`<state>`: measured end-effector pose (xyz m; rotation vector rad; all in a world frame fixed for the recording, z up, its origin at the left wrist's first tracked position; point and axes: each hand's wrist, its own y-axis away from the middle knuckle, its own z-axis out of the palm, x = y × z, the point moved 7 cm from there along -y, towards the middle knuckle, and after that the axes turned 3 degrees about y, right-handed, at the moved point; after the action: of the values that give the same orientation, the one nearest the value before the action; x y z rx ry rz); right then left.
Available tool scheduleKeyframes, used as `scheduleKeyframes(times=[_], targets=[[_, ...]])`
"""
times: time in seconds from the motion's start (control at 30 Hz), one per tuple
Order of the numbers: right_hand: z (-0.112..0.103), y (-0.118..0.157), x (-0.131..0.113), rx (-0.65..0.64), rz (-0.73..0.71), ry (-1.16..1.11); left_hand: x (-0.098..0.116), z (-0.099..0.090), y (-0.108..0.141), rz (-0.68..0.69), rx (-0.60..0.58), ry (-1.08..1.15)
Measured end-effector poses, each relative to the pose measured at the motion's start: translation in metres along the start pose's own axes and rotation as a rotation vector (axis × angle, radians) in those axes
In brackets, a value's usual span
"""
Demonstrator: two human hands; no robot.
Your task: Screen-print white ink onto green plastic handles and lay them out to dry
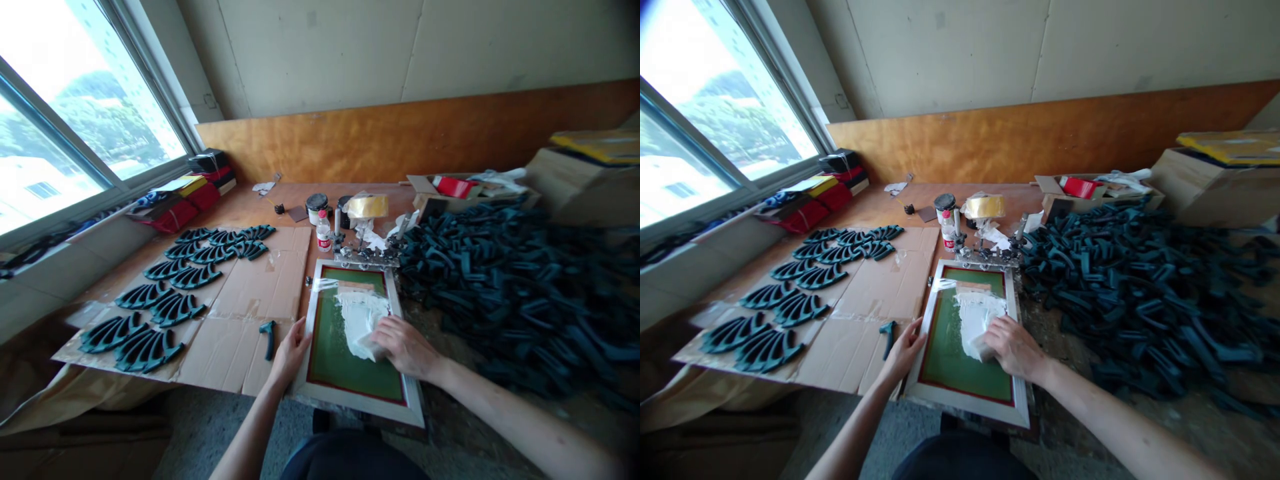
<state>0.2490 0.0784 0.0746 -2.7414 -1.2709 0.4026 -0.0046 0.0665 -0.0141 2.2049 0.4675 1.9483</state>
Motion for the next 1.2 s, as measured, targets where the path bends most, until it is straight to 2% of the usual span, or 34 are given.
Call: scheduleKeyframes(times=[0.13, 0.23, 0.33, 0.4, 0.47, 0.5, 0.6, 0.67, 0.73, 0.77, 0.83, 0.9, 0.97, 1.0, 1.07, 1.1, 1.13, 1.2], targets=[[-0.027, -0.039, 0.033, 0.01, 0.198, 0.021, 0.017, -0.002, 0.005, -0.045, -0.013, 0.069], [-0.061, -0.062, 0.061, 0.101, 0.347, 0.143, 0.049, -0.006, 0.012, -0.03, -0.047, 0.153], [-0.094, -0.046, 0.095, 0.273, 0.506, 0.186, 0.091, -0.008, 0.015, 0.009, -0.069, 0.237], [-0.097, -0.015, 0.123, 0.349, 0.685, 0.13, 0.122, -0.008, 0.012, 0.065, -0.051, 0.307], [-0.074, 0.017, 0.139, 0.297, 0.806, 0.055, 0.157, -0.006, 0.004, 0.182, -0.013, 0.398], [-0.055, 0.027, 0.139, 0.232, 0.804, 0.021, 0.174, -0.004, 0.0, 0.249, 0.003, 0.436], [0.007, 0.037, 0.108, 0.061, 0.626, -0.003, 0.216, 0.006, -0.014, 0.356, -0.007, 0.467], [0.033, 0.033, 0.082, 0.017, 0.533, 0.048, 0.227, 0.011, -0.019, 0.372, 0.003, 0.485], [0.046, 0.026, 0.063, -0.031, 0.552, 0.067, 0.217, 0.014, -0.014, 0.382, 0.06, 0.525], [0.048, 0.023, 0.057, -0.053, 0.6, 0.046, 0.201, 0.02, -0.009, 0.341, 0.07, 0.53], [0.044, 0.018, 0.041, -0.035, 0.715, -0.028, 0.149, 0.048, 0.008, 0.102, -0.04, 0.478], [0.035, 0.01, 0.015, 0.079, 0.757, -0.074, 0.08, 0.091, 0.039, -0.294, -0.314, 0.366], [0.028, 0.0, -0.019, 0.177, 0.623, -0.095, 0.035, 0.11, 0.062, -0.422, -0.355, 0.456], [0.027, -0.004, -0.033, 0.185, 0.514, -0.116, 0.02, 0.11, 0.067, -0.451, -0.309, 0.516], [0.025, 0.0, -0.041, 0.135, 0.335, -0.156, -0.002, 0.087, 0.06, -0.452, -0.144, 0.558], [0.023, 0.01, -0.029, 0.091, 0.327, -0.144, -0.01, 0.065, 0.05, -0.435, -0.059, 0.507], [0.02, 0.026, -0.004, 0.031, 0.4, -0.096, -0.017, 0.038, 0.037, -0.411, 0.015, 0.412], [0.01, 0.073, 0.068, -0.125, 0.72, 0.1, -0.026, -0.025, 0.009, -0.315, 0.13, 0.109]])
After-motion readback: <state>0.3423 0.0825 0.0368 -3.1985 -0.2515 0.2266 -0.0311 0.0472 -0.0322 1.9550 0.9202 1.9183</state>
